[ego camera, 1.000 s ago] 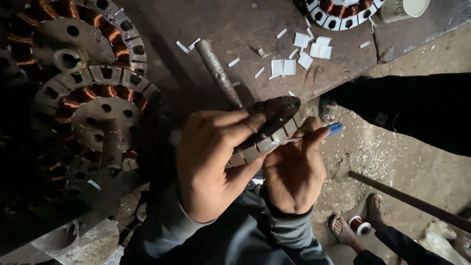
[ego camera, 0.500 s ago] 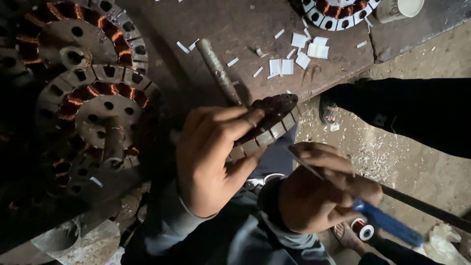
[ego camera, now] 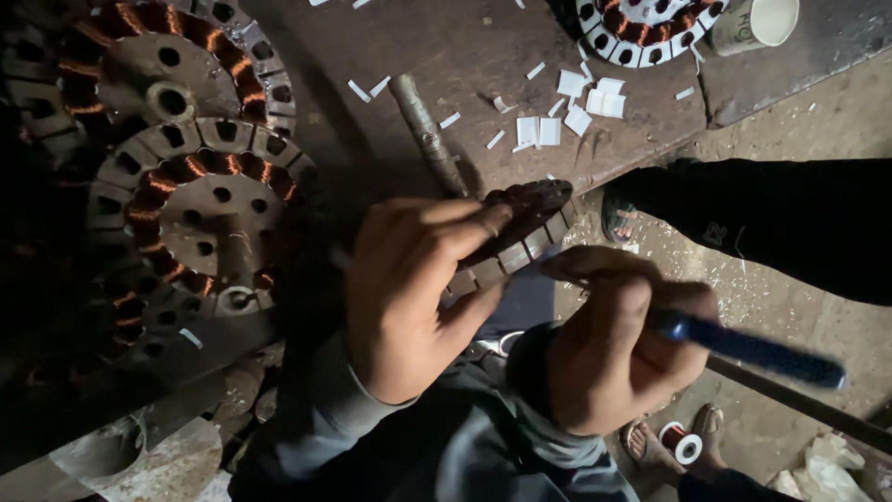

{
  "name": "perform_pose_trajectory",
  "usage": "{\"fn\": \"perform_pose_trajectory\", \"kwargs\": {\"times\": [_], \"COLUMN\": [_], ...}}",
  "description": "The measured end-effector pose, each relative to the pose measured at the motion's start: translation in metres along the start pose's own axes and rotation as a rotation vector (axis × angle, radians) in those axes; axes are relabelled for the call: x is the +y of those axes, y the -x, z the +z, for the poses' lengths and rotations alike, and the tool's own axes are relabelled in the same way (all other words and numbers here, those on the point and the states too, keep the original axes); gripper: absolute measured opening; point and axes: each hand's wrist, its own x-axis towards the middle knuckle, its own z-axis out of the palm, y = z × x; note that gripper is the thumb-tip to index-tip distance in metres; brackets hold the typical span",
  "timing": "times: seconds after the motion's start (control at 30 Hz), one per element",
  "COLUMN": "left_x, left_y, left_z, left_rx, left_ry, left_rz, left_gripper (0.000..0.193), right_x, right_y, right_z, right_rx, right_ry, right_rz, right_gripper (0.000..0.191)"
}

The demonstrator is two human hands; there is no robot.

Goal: The person uses a blue-handled screwdriver to press white insulating pieces into the slots of a circular motor stator. The person repeatedly picks up pieces from the table and inserts them into the stator while holding it with the other hand.

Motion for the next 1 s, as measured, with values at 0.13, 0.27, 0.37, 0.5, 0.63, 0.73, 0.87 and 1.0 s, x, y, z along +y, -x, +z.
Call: {"fn": "perform_pose_trajectory", "kwargs": {"times": [0.13, 0.27, 0.37, 0.5, 0.63, 0.73, 0.87, 1.0], "left_x": [0.000, 0.000, 0.002, 0.007, 0.012, 0.015, 0.017, 0.019], "left_y": [0.000, 0.000, 0.001, 0.000, -0.001, 0.003, 0.009, 0.017], "left_z": [-0.001, 0.000, 0.001, 0.004, 0.004, 0.003, 0.005, 0.008], "left_rx": [-0.006, 0.011, 0.039, 0.082, 0.114, 0.119, 0.146, 0.161], "left_ry": [0.000, -0.007, 0.001, -0.004, -0.017, -0.016, 0.018, 0.090], "left_rz": [-0.001, -0.016, -0.009, 0.001, 0.027, 0.013, 0.010, -0.021], "left_gripper": [0.057, 0.051, 0.046, 0.041, 0.037, 0.038, 0.039, 0.039], "right_x": [-0.011, -0.008, 0.007, 0.031, 0.031, 0.015, -0.004, -0.024], "right_y": [-0.012, -0.030, -0.034, -0.028, -0.016, 0.000, 0.016, 0.022], "right_z": [0.000, -0.009, -0.016, -0.024, -0.038, -0.047, -0.053, -0.060], "right_rx": [-0.061, -0.181, -0.245, -0.252, -0.276, -0.236, -0.232, -0.273], "right_ry": [0.120, 0.076, -0.159, -0.302, -0.319, -0.229, -0.187, -0.070], "right_rz": [0.028, 0.157, 0.254, 0.248, 0.259, 0.211, 0.143, 0.083], "right_gripper": [0.026, 0.011, 0.014, 0.019, 0.018, 0.018, 0.023, 0.020]}}
